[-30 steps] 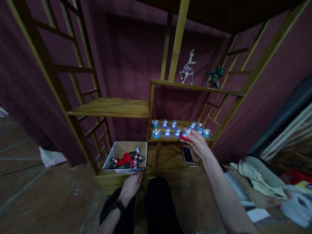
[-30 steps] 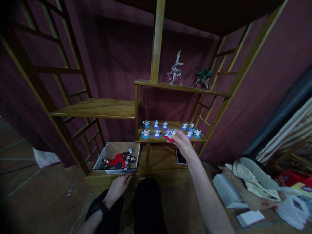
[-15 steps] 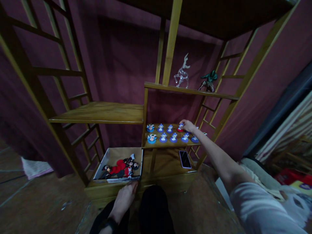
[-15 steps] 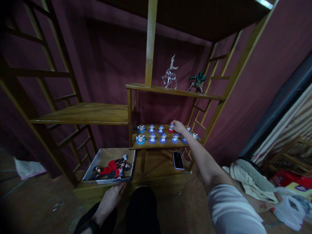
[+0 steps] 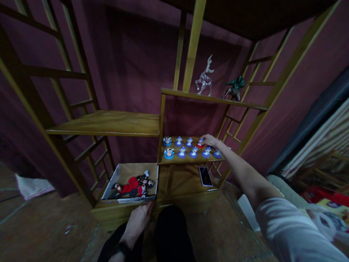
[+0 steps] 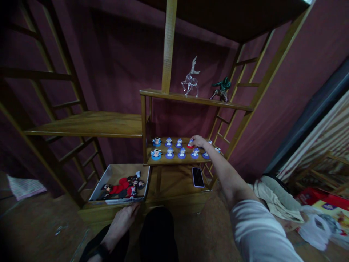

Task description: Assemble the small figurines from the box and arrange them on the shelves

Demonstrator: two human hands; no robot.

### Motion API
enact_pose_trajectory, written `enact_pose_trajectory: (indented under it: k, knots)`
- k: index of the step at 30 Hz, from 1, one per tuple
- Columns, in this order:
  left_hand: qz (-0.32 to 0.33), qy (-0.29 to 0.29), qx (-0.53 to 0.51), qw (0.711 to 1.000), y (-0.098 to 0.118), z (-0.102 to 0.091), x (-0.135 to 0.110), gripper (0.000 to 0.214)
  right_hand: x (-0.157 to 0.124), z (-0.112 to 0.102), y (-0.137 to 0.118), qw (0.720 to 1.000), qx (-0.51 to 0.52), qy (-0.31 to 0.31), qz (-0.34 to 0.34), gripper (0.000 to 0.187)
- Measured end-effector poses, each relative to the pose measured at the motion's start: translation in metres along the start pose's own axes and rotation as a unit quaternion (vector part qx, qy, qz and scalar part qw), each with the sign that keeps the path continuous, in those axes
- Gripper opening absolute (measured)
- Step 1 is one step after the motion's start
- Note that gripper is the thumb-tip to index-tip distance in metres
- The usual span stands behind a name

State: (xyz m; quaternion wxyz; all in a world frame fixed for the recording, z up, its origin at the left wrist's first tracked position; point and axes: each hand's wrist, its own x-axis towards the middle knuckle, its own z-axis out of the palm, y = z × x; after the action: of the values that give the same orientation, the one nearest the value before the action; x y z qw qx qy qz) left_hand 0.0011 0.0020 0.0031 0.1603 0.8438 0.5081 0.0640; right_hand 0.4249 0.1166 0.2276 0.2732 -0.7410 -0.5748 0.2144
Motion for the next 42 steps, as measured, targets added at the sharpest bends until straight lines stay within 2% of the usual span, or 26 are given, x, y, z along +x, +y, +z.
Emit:
enact_pose_trajectory:
  k: [5,9,12,16,22,27,30,36,38,42]
  knots:
    - [0.000,-0.007,0.006,1.000,0.001,-0.003,0.000,0.032,-0.005,0.000,-0.008,1.000,-0.018,0.001,0.001,0.027]
    - [0.008,-0.002,0.001,1.000,-0.003,-0.001,-0.001,0.033,-0.004,-0.018,-0.015,1.000,-0.011,0.028,0.005,0.040]
    - [-0.002,-0.011,0.002,1.000,-0.005,-0.002,0.000,0.035,-0.003,-0.042,-0.015,0.991,-0.105,0.077,-0.009,0.037]
    - [-0.008,-0.022,0.006,1.000,-0.005,-0.002,0.002,0.035,-0.004,-0.060,-0.004,0.978,-0.199,0.053,0.019,0.027]
    - [0.002,-0.017,0.004,1.000,-0.003,0.000,0.003,0.035,-0.008,-0.050,0.012,0.973,-0.227,0.012,0.036,0.031]
    - [-0.007,-0.033,0.004,0.999,0.000,-0.005,0.002,0.033,-0.009,-0.047,0.014,0.970,-0.241,0.008,0.040,0.033]
    - [-0.012,-0.021,0.010,1.000,0.001,-0.007,0.002,0.035,-0.011,-0.046,0.013,0.968,-0.249,0.009,0.043,0.032]
    - [-0.019,-0.011,0.018,1.000,0.004,-0.013,-0.006,0.034,-0.024,-0.048,-0.003,0.963,-0.267,0.001,0.026,0.033]
    - [0.000,0.000,0.013,1.000,0.005,-0.018,-0.010,0.032,-0.030,-0.054,-0.011,0.961,-0.276,0.001,0.013,0.035]
    - [-0.022,-0.004,0.026,0.999,0.000,-0.027,-0.019,0.033,-0.051,-0.070,-0.031,0.959,-0.272,0.052,-0.066,0.035]
